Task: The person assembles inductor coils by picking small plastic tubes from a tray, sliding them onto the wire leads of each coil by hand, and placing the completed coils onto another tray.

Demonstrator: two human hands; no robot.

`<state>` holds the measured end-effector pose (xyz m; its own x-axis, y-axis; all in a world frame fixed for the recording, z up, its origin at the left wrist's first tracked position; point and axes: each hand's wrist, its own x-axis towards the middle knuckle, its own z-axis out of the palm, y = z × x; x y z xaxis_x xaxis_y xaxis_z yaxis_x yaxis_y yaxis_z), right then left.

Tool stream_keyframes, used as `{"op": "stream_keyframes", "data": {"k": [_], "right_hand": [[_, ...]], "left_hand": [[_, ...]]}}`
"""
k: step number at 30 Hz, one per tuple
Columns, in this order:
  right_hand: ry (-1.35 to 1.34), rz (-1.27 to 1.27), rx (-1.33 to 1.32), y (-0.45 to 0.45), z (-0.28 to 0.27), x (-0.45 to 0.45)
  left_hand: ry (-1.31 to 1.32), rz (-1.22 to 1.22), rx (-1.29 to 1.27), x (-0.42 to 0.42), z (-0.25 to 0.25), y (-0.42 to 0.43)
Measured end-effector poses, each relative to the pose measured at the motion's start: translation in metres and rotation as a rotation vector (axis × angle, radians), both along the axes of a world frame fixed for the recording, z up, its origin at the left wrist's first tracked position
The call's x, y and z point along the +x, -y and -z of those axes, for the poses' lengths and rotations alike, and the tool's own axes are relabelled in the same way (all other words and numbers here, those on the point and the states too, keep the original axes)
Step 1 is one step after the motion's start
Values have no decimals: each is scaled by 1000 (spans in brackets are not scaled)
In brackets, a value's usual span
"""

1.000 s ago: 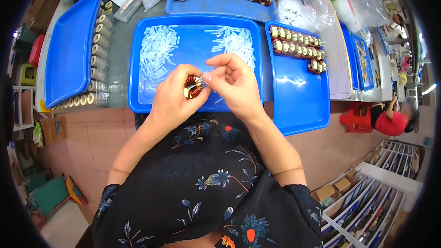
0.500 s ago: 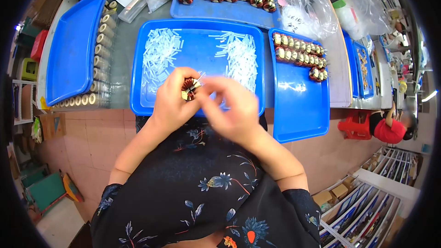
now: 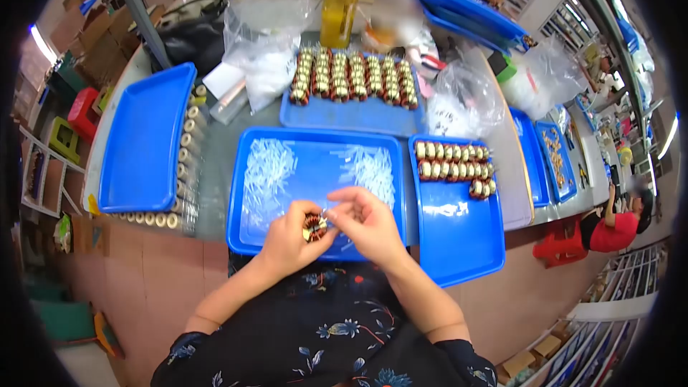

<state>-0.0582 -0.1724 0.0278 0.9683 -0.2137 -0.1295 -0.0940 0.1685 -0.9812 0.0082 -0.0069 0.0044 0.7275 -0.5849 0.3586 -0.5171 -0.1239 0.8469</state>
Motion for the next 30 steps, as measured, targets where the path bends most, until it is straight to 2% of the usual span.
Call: {"op": "stream_keyframes", "data": {"k": [4, 7, 9, 12, 16, 19, 23, 30], "right_hand": [[125, 83, -85, -13, -10, -9], [185, 40, -561, -21, -35, -15], [436, 90, -799, -29, -31, -12], [611, 106, -1088, -37, -28, -11], [626, 86, -1129, -36, -19, -9], [719, 100, -1122, -27, -18, -3], [787, 60, -1083, -16, -27, 4], [727, -94, -981, -9, -35, 1]], "left_hand": [[95, -14, 48, 6, -11, -2], [106, -16, 41, 10, -8, -3], [138, -35, 59, 12, -7, -4], [134, -60, 76, 13, -9, -2], [46, -56, 158, 15, -14, -5], [83, 33, 214, 18, -17, -8], [-34, 78, 64, 19, -24, -12], [-450, 385, 50, 13, -21, -22]]}}
